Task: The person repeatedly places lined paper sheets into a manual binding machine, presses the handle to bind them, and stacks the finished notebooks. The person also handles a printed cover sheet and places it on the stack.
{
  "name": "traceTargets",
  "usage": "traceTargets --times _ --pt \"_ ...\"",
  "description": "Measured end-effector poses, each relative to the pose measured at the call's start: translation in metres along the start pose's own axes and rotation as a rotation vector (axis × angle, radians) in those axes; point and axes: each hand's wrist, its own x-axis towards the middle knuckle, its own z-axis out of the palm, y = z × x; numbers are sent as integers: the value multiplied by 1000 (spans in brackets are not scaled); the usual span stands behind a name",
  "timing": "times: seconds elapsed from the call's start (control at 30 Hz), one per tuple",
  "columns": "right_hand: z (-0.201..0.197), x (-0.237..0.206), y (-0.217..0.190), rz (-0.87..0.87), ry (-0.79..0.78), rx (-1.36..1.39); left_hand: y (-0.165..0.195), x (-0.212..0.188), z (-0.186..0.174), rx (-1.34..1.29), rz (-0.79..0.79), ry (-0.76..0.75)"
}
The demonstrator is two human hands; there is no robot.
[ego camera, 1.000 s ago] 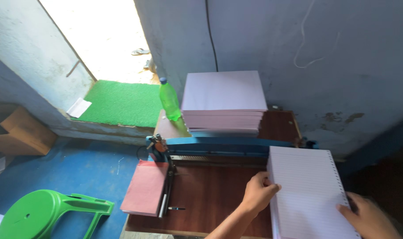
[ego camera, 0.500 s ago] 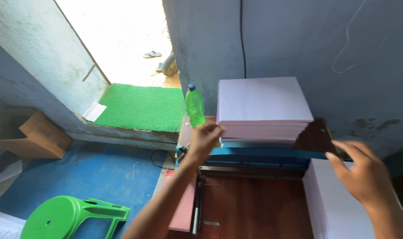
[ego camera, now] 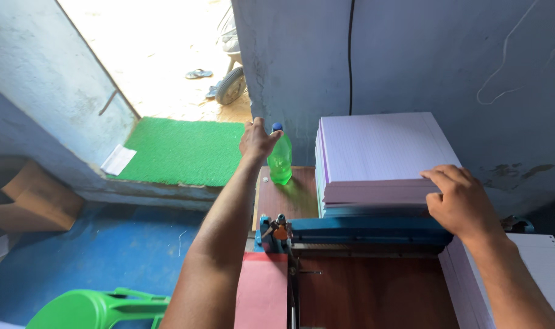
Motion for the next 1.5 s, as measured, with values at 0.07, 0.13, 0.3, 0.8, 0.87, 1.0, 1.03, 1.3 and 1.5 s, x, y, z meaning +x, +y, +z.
traceTargets --times 0.07,0.13,0.3,0.8,0.87,1.0,1.03,1.3,1.5 --pt "3 -1 2 16 -19 -29 5 6 2 -2 27 -39" --pt "5 0 2 40 -39 -46 8 11 7 1 65 -76" --pt "2 3 0 136 -125 -47 3 17 21 -43 191 -6" --pt "-2 8 0 198 -207 -95 -15 11 7 21 327 -63" --pt "-6 10 -1 184 -216 -111 -14 7 7 72 279 -84" --pt "-18 21 -1 266 -372 -145 -12 4 0 182 180 -150" --pt "-21 24 -1 253 -385 -137 -11 2 -2 189 176 -139" --pt "-33 49 -1 175 -476 -204 18 -24 -1 80 364 -1" --pt "-33 61 10 37 -480 -124 54 -61 10 -145 642 -11"
